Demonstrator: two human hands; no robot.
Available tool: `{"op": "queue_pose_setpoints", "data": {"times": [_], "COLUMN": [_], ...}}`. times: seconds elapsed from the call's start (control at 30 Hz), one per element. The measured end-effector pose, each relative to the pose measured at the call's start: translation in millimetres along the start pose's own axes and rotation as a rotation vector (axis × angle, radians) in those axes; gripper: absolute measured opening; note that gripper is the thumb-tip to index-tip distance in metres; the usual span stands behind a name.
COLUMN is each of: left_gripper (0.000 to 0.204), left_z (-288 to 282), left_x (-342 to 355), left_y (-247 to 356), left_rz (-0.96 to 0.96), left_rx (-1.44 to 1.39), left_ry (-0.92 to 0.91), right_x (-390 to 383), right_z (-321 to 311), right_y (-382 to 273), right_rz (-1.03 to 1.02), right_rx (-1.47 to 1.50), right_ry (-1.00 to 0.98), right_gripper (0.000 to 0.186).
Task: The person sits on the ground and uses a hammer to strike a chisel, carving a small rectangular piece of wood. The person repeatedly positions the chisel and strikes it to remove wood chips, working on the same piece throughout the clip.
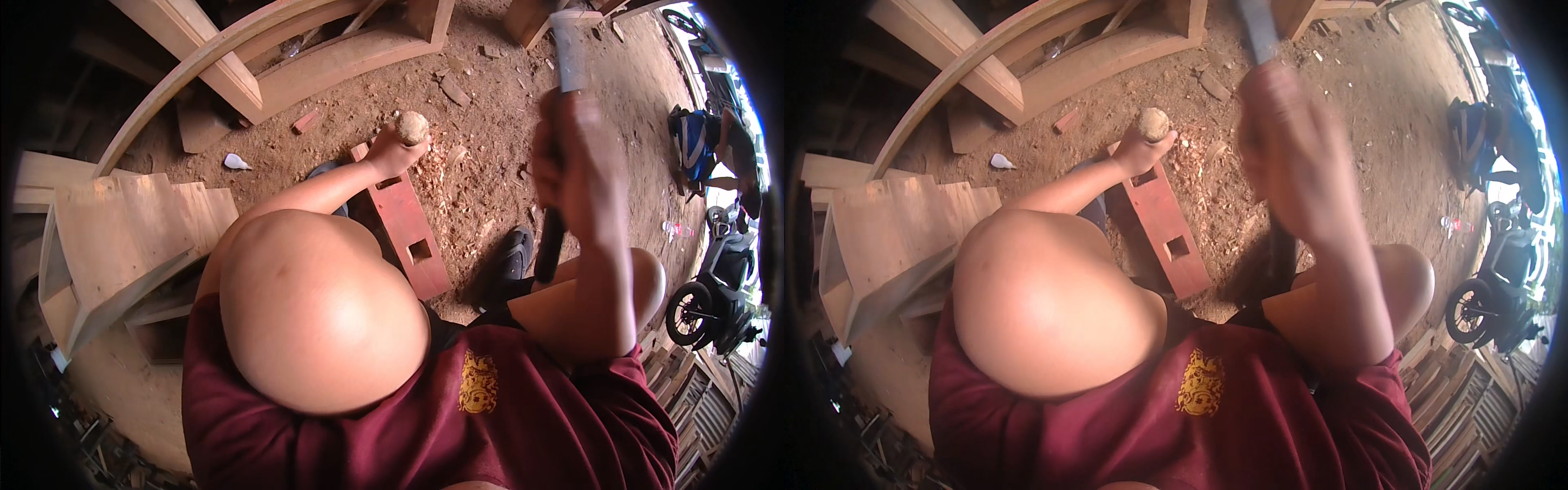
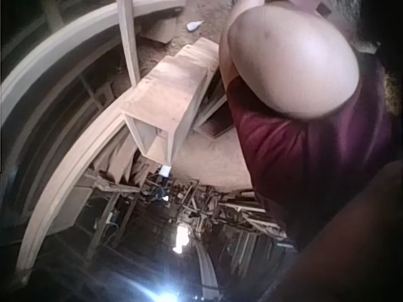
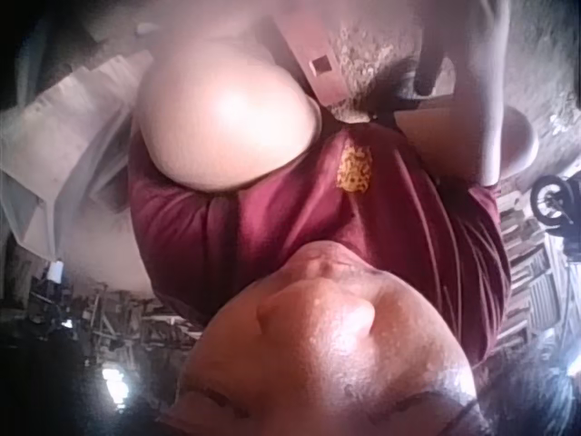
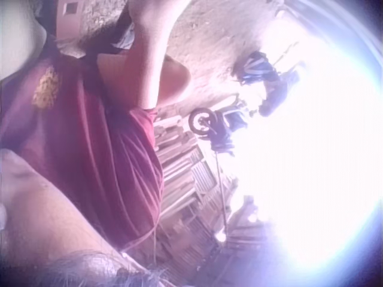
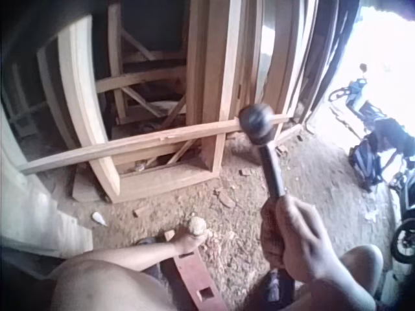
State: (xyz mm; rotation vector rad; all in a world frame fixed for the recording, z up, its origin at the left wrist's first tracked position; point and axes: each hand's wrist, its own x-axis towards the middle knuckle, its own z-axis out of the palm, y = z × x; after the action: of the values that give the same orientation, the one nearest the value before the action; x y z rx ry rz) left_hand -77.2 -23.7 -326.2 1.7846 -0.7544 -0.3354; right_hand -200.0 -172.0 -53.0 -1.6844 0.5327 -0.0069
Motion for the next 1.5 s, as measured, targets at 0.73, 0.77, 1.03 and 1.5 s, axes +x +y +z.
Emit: {"op": "queue_pose_setpoints", "data": {"times": [0.73,0.77,1.03,1.5], "left_gripper": [0.026,0.020,0.019,0.025], "left_z": [28.8,25.4,-14.7,-5.5], "left_x": [50.9,45.4,11.3,32.5], "left_y": [-7.8,-8.6,-10.2,1.7], "left_rz": [-0.165,0.071,-0.020,-0.063], "left_rx": [0.048,-0.098,-0.437,-0.145], "left_ry": [-0.295,-0.185,-0.057,-0.246], "right_x": [23.9,21.6,15.8,24.0], "right_z": [-13.2,-16.1,-26.7,-2.5], "right_y": [79.4,80.3,70.1,94.9], "right_rz": [0.495,0.529,0.419,0.251], "right_rx": [0.368,0.342,0.321,0.133], "right_ry": [-0.157,-0.152,-0.148,-0.102], "right_gripper": [0.044,0.044,0.044,0.036]}}
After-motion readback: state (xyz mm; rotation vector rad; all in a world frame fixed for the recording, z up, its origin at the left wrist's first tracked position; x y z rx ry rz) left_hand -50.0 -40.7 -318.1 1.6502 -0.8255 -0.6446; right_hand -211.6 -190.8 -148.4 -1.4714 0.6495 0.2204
